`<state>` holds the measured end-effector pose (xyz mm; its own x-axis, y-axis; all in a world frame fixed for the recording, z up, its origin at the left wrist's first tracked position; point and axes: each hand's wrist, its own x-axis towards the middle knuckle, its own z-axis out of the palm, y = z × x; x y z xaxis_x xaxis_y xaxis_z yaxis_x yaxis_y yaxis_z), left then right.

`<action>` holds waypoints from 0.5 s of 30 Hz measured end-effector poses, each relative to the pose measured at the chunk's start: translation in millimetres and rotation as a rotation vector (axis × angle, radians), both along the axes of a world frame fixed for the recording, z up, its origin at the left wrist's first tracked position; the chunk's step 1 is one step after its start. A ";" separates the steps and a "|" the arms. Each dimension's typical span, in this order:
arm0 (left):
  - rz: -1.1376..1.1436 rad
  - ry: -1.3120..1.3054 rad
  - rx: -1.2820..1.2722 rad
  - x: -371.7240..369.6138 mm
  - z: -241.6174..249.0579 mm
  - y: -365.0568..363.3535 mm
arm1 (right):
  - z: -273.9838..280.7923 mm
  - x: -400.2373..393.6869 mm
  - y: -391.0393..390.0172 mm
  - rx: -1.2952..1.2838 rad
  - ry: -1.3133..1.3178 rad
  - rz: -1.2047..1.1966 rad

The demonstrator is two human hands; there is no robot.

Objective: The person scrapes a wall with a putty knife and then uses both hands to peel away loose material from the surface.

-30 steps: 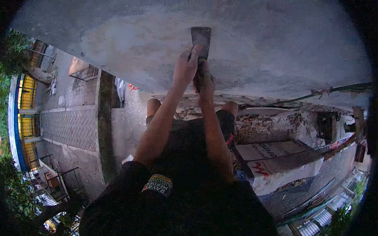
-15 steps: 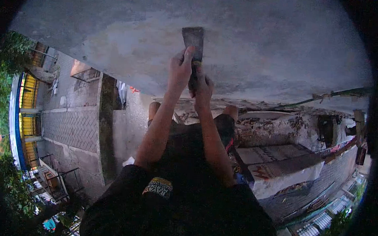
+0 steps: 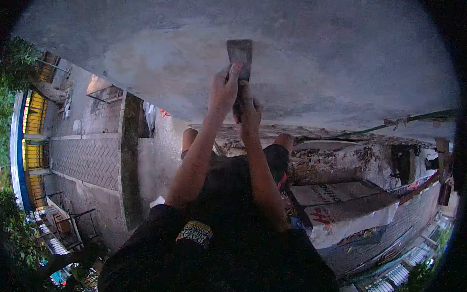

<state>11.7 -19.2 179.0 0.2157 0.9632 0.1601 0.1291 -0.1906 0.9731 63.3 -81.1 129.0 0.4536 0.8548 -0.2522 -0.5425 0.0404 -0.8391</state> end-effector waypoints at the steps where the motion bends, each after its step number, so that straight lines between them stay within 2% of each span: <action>1: 0.011 0.031 0.014 -0.8 3.7 0.5 | 0.0 -2.7 -0.8 -0.025 0.020 -0.011; 3: 0.031 0.094 0.034 -3.4 10.8 -2.2 | 1.6 -5.2 3.2 -0.026 0.040 -0.022; 6: -0.022 0.056 -0.041 -5.4 7.7 -0.7 | 0.4 -4.8 -1.1 0.008 0.037 -0.013; 9: 0.046 0.077 0.022 -0.4 -4.3 5.3 | 1.2 -2.0 -1.5 0.024 0.035 0.016; 12: -0.012 0.040 0.025 -2.8 5.5 0.8 | -6.2 -1.9 2.0 0.061 0.039 0.009; 14: -0.008 -0.012 0.014 -1.7 -3.4 1.0 | -3.5 -3.5 0.6 0.126 0.020 -0.006; 15: -0.001 -0.035 0.017 -3.7 -7.0 3.5 | -8.0 -5.4 1.6 0.079 0.018 -0.007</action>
<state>8.0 -15.7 172.0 0.2106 0.9601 0.1842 0.0947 -0.2076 0.9736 57.9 -79.5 121.0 0.4558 0.8691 -0.1923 -0.5573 0.1101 -0.8230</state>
